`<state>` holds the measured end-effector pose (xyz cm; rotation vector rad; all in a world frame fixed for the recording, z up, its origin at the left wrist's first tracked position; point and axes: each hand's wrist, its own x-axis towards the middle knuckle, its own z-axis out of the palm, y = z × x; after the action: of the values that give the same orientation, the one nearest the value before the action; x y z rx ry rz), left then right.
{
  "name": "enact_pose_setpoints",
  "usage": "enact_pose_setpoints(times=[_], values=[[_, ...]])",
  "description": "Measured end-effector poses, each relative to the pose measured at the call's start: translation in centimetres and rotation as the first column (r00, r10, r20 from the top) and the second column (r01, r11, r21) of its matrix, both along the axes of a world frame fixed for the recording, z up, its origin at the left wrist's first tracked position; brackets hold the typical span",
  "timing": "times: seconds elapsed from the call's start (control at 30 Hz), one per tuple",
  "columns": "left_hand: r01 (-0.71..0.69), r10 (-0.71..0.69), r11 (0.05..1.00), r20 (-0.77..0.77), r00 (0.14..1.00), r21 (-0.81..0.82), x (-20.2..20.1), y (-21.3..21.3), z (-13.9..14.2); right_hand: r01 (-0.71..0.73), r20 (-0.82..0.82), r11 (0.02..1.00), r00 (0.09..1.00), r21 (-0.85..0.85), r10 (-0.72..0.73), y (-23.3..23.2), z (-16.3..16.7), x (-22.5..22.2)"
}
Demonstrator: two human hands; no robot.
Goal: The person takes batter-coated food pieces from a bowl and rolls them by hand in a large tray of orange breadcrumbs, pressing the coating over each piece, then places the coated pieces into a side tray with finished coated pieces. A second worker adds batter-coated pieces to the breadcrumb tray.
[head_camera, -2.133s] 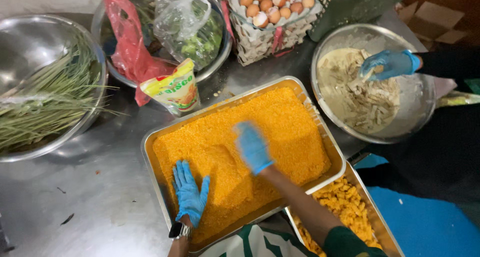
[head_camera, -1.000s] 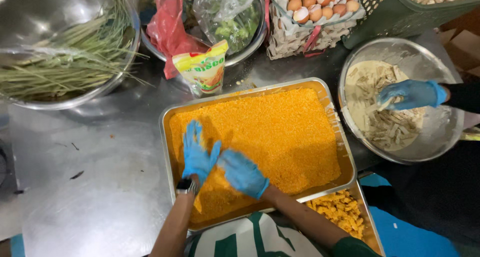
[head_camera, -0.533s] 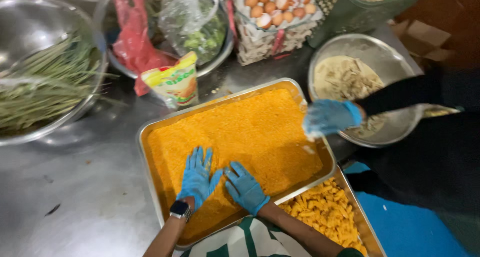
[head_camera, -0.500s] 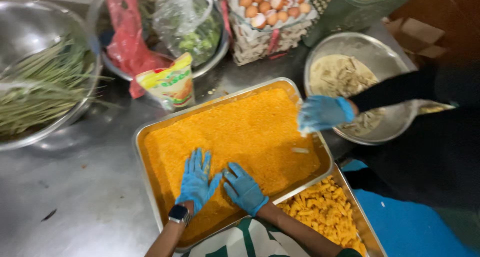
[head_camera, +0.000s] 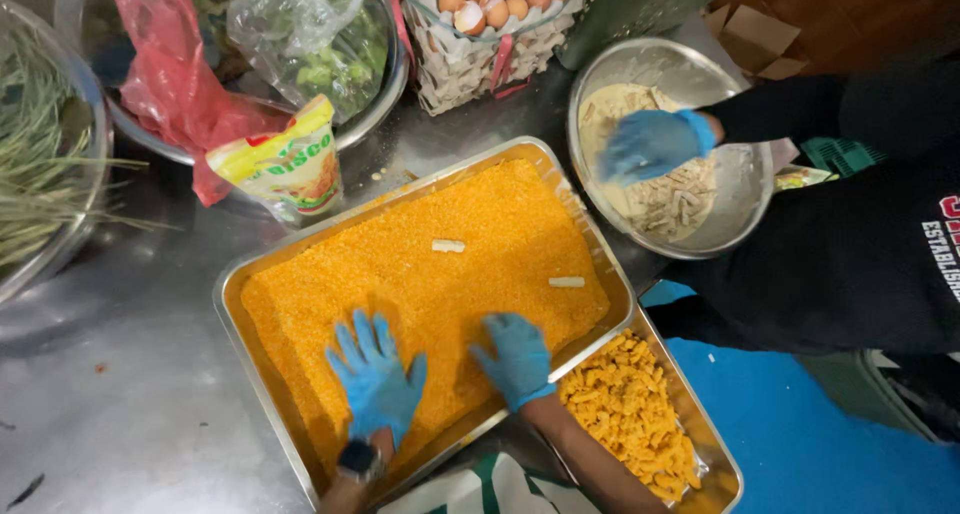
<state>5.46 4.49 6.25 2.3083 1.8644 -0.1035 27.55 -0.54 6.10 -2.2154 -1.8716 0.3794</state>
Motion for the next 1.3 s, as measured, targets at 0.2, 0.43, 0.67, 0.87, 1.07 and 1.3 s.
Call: enact_pose_setpoints(times=[0.2, 0.43, 0.67, 0.87, 1.07, 1.3], values=[[-0.023, 0.095, 0.975, 0.317, 0.944, -0.222, -1.0, 0.8, -2.4, 0.338, -0.044, 0.932, 0.941, 0.129, -0.336, 2.4, -4.2, -0.2], [0.141, -0.165, 0.986, 0.413, 0.896, 0.089, 6.2, 9.1, -7.0, 0.556, -0.766, 0.831, 0.52, -0.032, -0.378, 9.1, -6.6, -0.7], [-0.164, 0.171, 0.975, 0.039, 0.984, -0.151, 1.6, 3.2, 0.0, -0.06, -0.269, 0.947, 0.951, 0.315, 0.15, 17.5, -4.0, 3.8], [-0.45, 0.391, 0.893, 0.465, 0.794, 0.018, 2.3, -0.8, -3.5, -0.264, -0.454, 0.953, 0.838, 0.149, 0.303, 15.4, -5.3, 1.9], [-0.612, 0.39, 0.79, 0.788, 0.477, -0.021, 3.5, -0.2, -8.6, -0.087, -0.408, 0.982, 0.901, 0.167, 0.149, 13.6, -9.5, 2.5], [-0.446, 0.299, 0.88, 0.918, 0.262, -0.16, 7.0, 0.0, -9.8, -0.161, -0.502, 0.985, 0.848, 0.059, 0.169, 13.0, -9.8, -0.2]])
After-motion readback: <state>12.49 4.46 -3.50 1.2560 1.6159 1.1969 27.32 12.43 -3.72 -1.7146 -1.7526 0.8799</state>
